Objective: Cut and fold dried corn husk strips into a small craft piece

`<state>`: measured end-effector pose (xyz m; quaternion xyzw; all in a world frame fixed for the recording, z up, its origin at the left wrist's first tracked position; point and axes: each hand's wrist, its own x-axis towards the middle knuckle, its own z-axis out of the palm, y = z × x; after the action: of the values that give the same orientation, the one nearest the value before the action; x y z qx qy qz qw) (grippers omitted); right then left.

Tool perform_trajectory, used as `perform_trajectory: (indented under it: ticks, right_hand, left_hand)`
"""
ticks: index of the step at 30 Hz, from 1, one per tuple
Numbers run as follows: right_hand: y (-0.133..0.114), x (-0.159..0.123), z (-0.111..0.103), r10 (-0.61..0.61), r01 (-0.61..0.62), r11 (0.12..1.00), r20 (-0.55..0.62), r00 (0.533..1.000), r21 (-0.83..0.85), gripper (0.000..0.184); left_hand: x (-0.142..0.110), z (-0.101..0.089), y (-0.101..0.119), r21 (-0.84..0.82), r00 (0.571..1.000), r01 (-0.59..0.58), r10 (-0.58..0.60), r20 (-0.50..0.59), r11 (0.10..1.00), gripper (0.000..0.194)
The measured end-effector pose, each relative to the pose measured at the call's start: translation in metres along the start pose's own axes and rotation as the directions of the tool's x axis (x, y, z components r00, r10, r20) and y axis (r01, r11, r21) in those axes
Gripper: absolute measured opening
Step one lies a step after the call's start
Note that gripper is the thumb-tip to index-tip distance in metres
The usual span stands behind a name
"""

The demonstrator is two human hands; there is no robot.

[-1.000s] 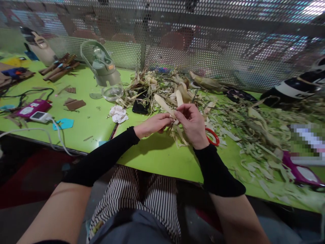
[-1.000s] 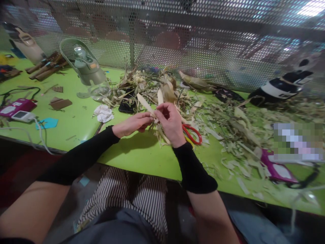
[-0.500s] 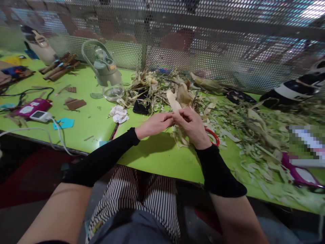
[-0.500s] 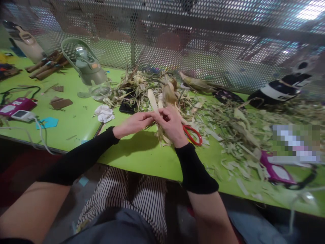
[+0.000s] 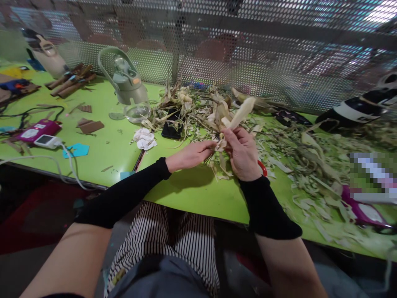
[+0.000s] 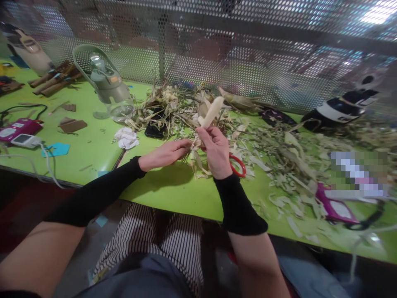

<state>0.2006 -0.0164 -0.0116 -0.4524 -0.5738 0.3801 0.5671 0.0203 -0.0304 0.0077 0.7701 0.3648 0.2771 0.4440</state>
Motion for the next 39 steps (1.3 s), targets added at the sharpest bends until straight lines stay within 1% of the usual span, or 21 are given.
perform_trajectory:
  ticks: [2,4,6,7,9,11,12,14,16,19,22,24,26,27,29,32,34,36,39]
  right_hand:
    - [-0.004,-0.003,0.001,0.023,-0.019,0.999,0.080,0.997,-0.045,0.042]
    - [-0.009,-0.006,0.003,0.024,-0.008,0.996,0.171,0.985,-0.094,0.042]
    - [-0.015,-0.008,0.004,0.021,0.016,0.990,0.253,0.967,-0.143,0.044]
    - [-0.017,-0.008,0.005,0.023,0.024,0.986,0.280,0.960,-0.163,0.046]
    - [-0.020,-0.009,0.005,0.030,0.025,0.984,0.299,0.954,-0.177,0.052]
    - [-0.018,-0.008,0.003,0.037,0.011,0.986,0.274,0.961,-0.169,0.056]
    - [-0.017,-0.008,0.002,0.034,0.006,0.987,0.244,0.969,-0.161,0.056]
    - [-0.012,-0.006,-0.001,0.009,0.012,0.990,0.152,0.988,-0.141,0.052]
    - [-0.008,-0.005,-0.002,-0.018,0.024,0.994,0.054,0.998,-0.106,0.049]
    - [-0.004,-0.002,-0.003,-0.049,0.048,0.996,-0.012,0.999,-0.071,0.046]
    - [-0.002,0.001,-0.004,-0.087,0.084,0.995,-0.043,0.995,-0.062,0.044]
    - [-0.001,0.002,-0.005,-0.117,0.113,0.993,-0.088,0.989,-0.046,0.043]
    - [0.001,0.003,-0.007,-0.140,0.136,0.990,-0.131,0.981,-0.036,0.043]
    - [0.002,0.003,-0.007,-0.142,0.138,0.990,-0.137,0.980,-0.035,0.043]
    - [0.004,0.002,-0.006,-0.128,0.125,0.991,-0.106,0.986,-0.041,0.043]
    - [0.002,-0.001,-0.001,-0.105,0.103,0.990,-0.019,0.994,-0.098,0.042]
    - [0.000,-0.004,0.002,-0.132,0.130,0.975,0.003,0.991,-0.180,0.041]
    - [-0.003,-0.007,0.004,-0.191,0.188,0.943,0.014,0.981,-0.273,0.039]
    - [-0.006,-0.010,0.004,-0.274,0.278,0.887,0.064,0.960,-0.368,0.040]
  left_hand:
    - [-0.001,0.002,-0.001,0.015,0.999,0.031,-0.031,0.029,0.999,0.013]
    - [-0.001,0.002,-0.002,-0.006,0.998,0.047,-0.047,0.052,0.999,0.014]
    - [-0.001,0.002,-0.003,-0.091,0.994,0.069,-0.061,0.088,0.993,0.016]
    - [-0.001,0.002,-0.003,-0.148,0.991,0.100,-0.084,0.107,0.984,0.015]
    - [-0.003,0.000,-0.001,-0.245,0.980,0.175,-0.146,0.133,0.954,0.013]
    - [-0.004,-0.002,0.001,-0.304,0.977,0.208,-0.185,0.104,0.930,0.013]
    - [-0.005,-0.002,0.002,-0.318,0.980,0.200,-0.186,0.074,0.927,0.014]
    - [-0.005,-0.002,0.003,-0.303,0.988,0.150,-0.151,0.021,0.941,0.014]
    - [-0.003,-0.002,0.003,-0.244,0.996,0.085,-0.088,-0.004,0.966,0.016]
    - [0.000,0.000,0.000,-0.114,1.000,0.010,-0.008,0.015,0.993,0.025]
    - [0.001,0.001,-0.005,-0.011,0.999,-0.019,0.020,0.037,1.000,0.029]
    - [0.000,0.002,-0.009,-0.027,0.996,-0.057,0.059,0.073,0.998,0.025]
    - [-0.001,0.004,-0.013,-0.081,0.987,-0.104,0.113,0.111,0.991,0.020]
    - [-0.002,0.006,-0.015,-0.099,0.984,-0.121,0.132,0.117,0.988,0.019]
    - [-0.002,0.008,-0.018,-0.112,0.985,-0.123,0.135,0.104,0.986,0.016]
    - [0.000,0.009,-0.015,-0.118,0.996,-0.063,0.070,0.057,0.991,0.012]
    - [0.000,0.007,-0.010,-0.131,0.998,-0.010,0.017,0.052,0.991,0.018]
    - [-0.002,0.004,-0.006,-0.202,0.995,0.051,-0.032,0.093,0.978,0.028]
    - [-0.005,0.002,-0.002,-0.375,0.979,0.145,-0.078,0.188,0.915,0.035]
